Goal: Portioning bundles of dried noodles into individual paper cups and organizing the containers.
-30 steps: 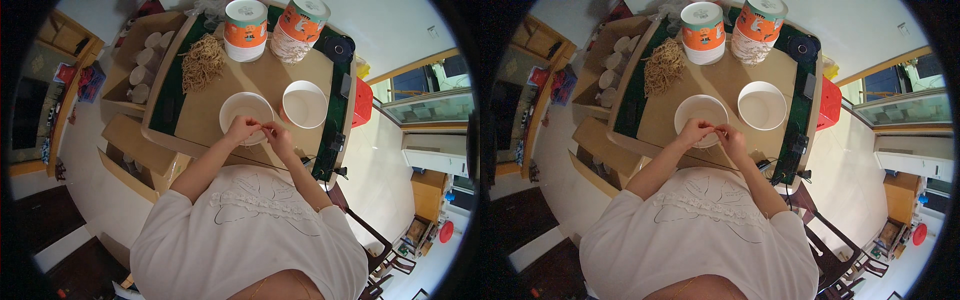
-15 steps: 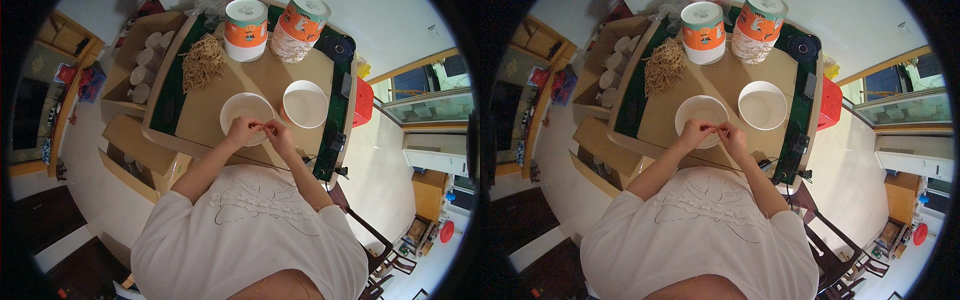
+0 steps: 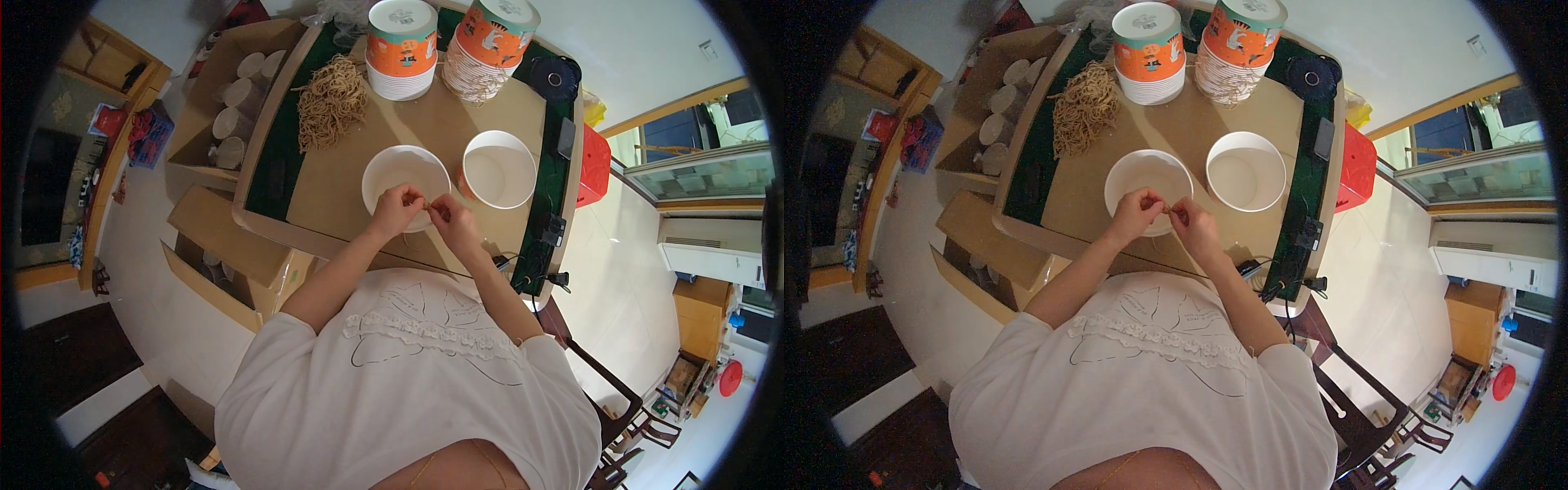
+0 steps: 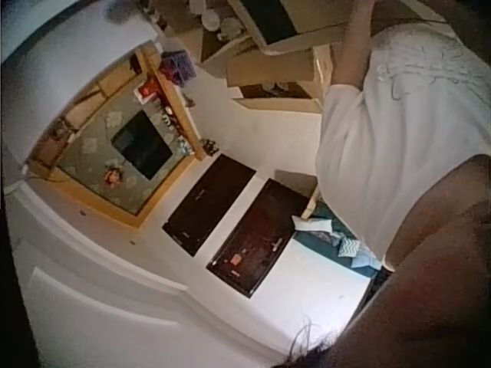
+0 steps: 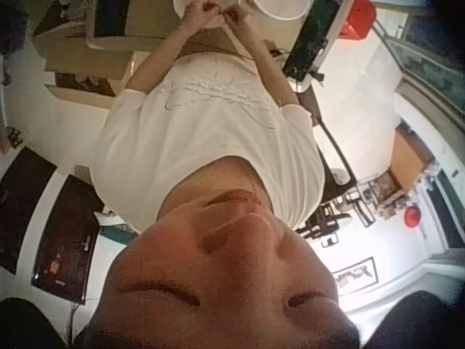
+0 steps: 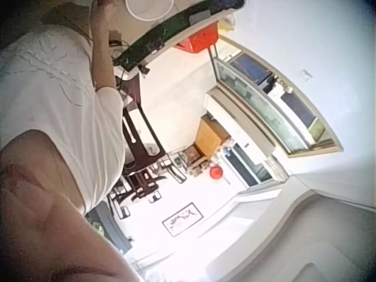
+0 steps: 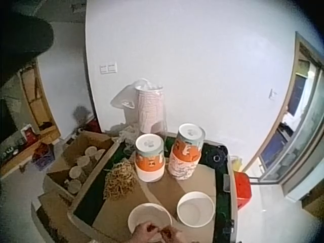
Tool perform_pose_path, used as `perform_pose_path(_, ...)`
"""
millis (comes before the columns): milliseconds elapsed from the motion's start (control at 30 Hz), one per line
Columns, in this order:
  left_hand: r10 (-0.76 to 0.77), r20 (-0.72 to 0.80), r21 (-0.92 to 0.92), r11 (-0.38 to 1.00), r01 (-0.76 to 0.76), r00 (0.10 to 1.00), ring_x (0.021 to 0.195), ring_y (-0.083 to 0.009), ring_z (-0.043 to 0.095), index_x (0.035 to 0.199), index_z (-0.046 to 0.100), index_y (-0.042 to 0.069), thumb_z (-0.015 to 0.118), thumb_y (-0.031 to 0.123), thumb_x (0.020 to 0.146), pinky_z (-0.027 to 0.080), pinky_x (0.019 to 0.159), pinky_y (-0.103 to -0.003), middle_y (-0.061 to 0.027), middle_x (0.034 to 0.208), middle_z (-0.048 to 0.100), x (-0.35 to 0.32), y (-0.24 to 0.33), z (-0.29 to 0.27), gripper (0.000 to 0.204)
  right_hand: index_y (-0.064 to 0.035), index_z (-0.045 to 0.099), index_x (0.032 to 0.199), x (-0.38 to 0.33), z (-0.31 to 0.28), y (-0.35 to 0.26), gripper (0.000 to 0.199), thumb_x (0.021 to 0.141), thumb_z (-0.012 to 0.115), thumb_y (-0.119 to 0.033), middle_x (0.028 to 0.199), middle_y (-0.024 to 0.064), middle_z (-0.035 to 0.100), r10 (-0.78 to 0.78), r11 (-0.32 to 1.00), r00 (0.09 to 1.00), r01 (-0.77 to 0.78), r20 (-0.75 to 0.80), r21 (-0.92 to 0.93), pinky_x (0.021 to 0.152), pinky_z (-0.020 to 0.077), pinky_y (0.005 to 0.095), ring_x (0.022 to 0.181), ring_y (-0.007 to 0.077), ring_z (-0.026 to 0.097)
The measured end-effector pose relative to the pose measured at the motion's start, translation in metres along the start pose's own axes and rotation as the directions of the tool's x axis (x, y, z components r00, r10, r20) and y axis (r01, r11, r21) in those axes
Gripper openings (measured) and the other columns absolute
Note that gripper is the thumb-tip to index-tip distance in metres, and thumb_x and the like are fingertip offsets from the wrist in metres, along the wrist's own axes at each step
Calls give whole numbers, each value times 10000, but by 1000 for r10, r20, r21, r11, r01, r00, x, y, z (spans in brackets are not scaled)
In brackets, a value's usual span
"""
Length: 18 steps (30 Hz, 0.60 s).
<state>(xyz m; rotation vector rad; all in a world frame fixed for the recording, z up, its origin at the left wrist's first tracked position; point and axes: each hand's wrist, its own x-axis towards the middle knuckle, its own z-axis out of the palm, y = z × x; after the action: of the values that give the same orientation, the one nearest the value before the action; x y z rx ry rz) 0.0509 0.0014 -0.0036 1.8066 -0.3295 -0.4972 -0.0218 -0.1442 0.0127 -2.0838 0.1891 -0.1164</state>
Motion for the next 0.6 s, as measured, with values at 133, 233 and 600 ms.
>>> perform_pose_path(133, -25, -15, -80, 996, 24, 1000, 598, -82, 564, 833, 605, 10, 607, 79, 816, 456, 541, -235, -44, 724, 644, 1, -6, -1, 71, -10, 593, 860, 0, 1, -1, 111, 781, 636, -74, 752, 128, 638, 14, 1000, 1000, -14, 3, 19, 576, 506, 318, 626, 213, 633)
perform_pose_path(233, -63, 17, -116, 991, 64, 998, 600, -81, 558, 843, 624, 10, 618, 105, 818, 453, 544, -233, -38, 731, 644, 0, 5, -3, 98, -7, 594, 860, 0, 1, 1, 110, 785, 634, -77, 756, 129, 637, 3, 1000, 1000, -3, -6, 16, 574, 506, 315, 623, 212, 632)
perform_pose_path(600, -74, 38, -48, 996, 76, 997, 552, -55, 495, 826, 650, 17, 643, 138, 820, 412, 500, -212, -9, 695, 627, -2, 8, -3, 121, -44, 617, 867, -1, 1, -2, 103, 788, 643, -104, 700, 122, 620, -24, 1000, 999, 25, -44, 3, 525, 487, 315, 569, 200, 611)
